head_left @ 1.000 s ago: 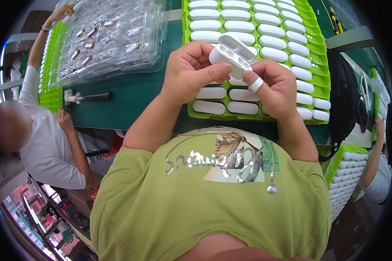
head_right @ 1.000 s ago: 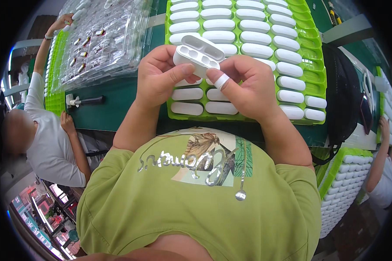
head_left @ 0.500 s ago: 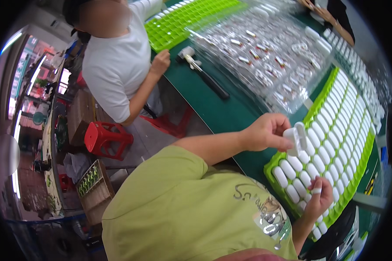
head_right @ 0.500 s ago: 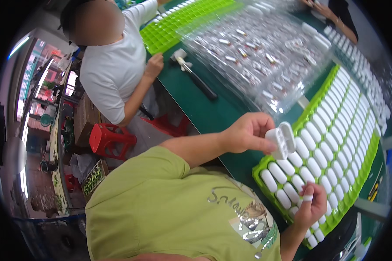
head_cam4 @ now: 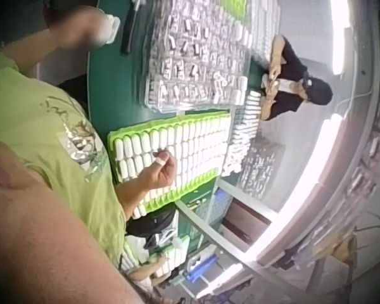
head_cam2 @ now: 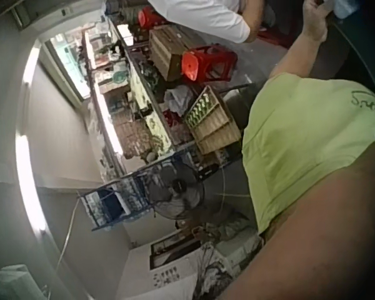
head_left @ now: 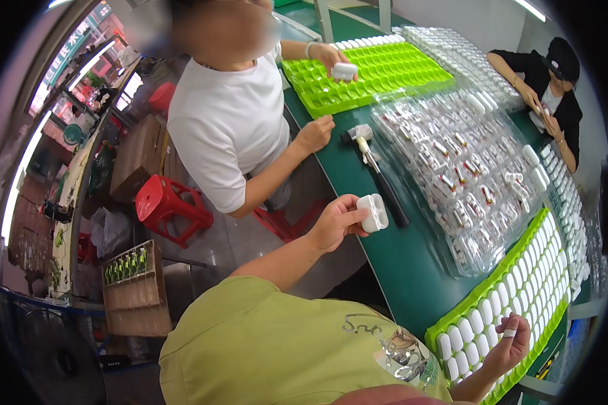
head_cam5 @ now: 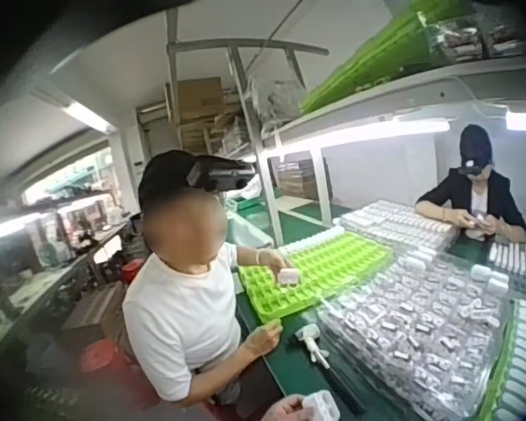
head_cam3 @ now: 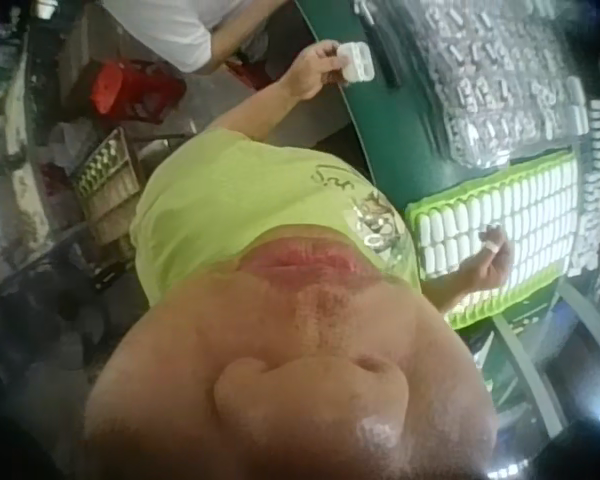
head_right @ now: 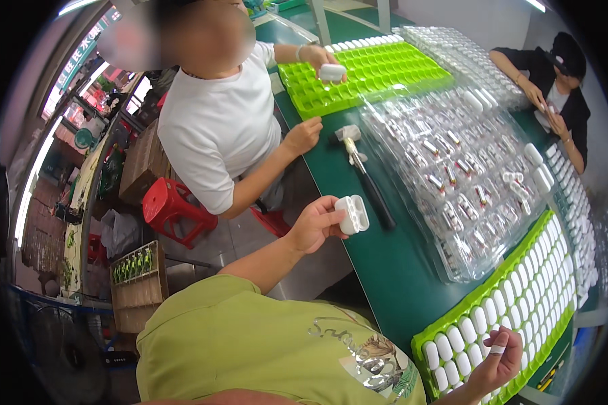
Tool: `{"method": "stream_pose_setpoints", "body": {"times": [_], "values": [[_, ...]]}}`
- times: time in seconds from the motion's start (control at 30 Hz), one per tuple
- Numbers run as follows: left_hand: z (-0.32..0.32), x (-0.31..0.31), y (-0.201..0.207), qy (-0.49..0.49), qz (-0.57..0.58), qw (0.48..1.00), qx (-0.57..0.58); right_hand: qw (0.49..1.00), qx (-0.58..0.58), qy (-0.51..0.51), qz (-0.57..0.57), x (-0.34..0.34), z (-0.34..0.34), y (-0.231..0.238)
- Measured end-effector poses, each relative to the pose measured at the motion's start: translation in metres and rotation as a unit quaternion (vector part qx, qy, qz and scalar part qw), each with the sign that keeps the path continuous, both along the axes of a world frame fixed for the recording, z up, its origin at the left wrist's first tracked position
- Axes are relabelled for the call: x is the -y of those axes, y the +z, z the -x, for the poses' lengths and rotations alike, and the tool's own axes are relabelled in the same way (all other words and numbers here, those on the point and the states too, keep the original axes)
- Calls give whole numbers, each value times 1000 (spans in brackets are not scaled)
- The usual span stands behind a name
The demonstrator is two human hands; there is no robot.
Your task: The person repeatedly picks up white plastic cases from a green tray, inserts small cylindrical components into the cases, closes the cases, and places them into a clear plastic tray. The person continues this repetitive assembly process throughout the clip.
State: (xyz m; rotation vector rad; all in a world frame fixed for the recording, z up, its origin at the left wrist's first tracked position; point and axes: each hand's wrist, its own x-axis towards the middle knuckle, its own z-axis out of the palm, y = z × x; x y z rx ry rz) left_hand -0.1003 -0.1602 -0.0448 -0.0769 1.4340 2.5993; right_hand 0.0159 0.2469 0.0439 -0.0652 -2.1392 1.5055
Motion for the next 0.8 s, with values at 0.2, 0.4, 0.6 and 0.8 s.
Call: {"method": "stream_pose_setpoints", "body": {"times": [0.2,0.4,0.6,0.8], "values": [[31,49,-3,83,74,992,56,1000,2,20,2,23,25,2],[60,72,-14,129,131,981,66,999,8,29,-18,27,30,5],[92,78,-25,187,208,959,46,999,-9,22,-37,28,23,12],[111,86,-28,233,251,939,12,999,-6,32,-18,22,17,15]]}}
